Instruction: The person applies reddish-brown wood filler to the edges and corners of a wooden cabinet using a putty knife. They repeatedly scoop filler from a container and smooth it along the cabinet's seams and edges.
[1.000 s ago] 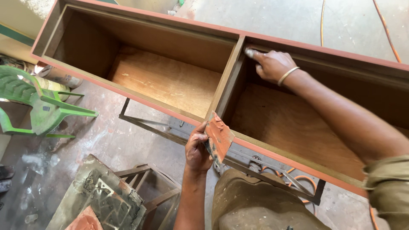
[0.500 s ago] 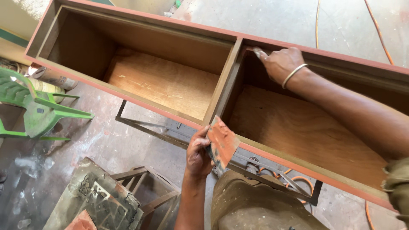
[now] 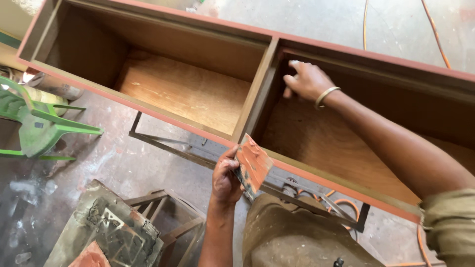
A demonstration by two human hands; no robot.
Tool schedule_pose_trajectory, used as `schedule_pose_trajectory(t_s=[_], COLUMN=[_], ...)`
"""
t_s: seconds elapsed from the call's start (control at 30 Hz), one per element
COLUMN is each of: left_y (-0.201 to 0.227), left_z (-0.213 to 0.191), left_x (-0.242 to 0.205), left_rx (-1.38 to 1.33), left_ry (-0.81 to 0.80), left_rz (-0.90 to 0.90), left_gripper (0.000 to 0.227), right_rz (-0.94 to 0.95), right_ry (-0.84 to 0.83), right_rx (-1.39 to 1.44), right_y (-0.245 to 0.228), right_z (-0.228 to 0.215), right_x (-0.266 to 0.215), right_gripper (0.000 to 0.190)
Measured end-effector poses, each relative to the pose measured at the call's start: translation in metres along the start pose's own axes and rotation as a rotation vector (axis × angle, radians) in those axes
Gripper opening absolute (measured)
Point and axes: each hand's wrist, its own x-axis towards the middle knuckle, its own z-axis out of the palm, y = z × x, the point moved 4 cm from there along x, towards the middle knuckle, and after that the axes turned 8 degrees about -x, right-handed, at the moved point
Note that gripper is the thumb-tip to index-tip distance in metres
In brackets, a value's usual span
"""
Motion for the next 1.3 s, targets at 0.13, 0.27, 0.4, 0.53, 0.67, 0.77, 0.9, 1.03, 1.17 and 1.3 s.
schedule_pose_trajectory(t_s=[0.13, 0.27, 0.4, 0.53, 0.67, 0.77, 0.9, 1.03, 1.17, 1.3], left_y=[-0.001, -0.005, -0.005, -0.008, -0.009, -0.011, -0.015, -0.007, 0.013, 0.033], left_z=[-0.001, 0.003, 0.003, -0.004, -0.011, -0.012, -0.011, 0.012, 0.012, 0.022], left_x=[0.005, 0.003, -0.002, 0.002, -0.002, -0.001, -0.003, 0.002, 0.014, 0.038], left_rx=[-0.017, 0.018, 0.000, -0.009, -0.065, 0.009, 0.098, -0.196, 0.338, 0.689], left_ry=[0.065, 0.008, -0.007, 0.057, 0.012, 0.052, 0.095, -0.303, -0.091, -0.083], left_rz=[0.020, 0.019, 0.001, -0.014, -0.013, -0.028, -0.084, -0.218, -0.161, -0.107], left_gripper=[0.053, 0.054, 0.051, 0.053, 0.050, 0.051, 0.052, 0.037, 0.046, 0.045], right_rz=[0.091, 0.196, 0.178, 0.064, -0.015, -0.313, -0.872, -1.003, -0.879, -0.732], right_ry=[-0.142, -0.095, -0.087, 0.036, -0.014, 0.194, 0.262, 0.244, 0.153, 0.070], right_rx=[0.742, 1.069, 1.288, 1.059, 0.765, 0.348, -0.288, -0.467, -0.547, -0.572], right_y=[-0.001, -0.002, -0.022, -0.019, -0.003, -0.016, -0.054, -0.084, -0.107, -0.113], right_z=[0.037, 0.046, 0.042, 0.023, 0.013, -0.002, -0.004, -0.034, -0.053, -0.037], right_x=[0.021, 0.038, 0.042, 0.030, -0.004, -0.052, -0.153, -0.208, -0.226, -0.224], right_gripper=[0.079, 0.082, 0.077, 0.069, 0.072, 0.058, 0.042, 0.040, 0.065, 0.052])
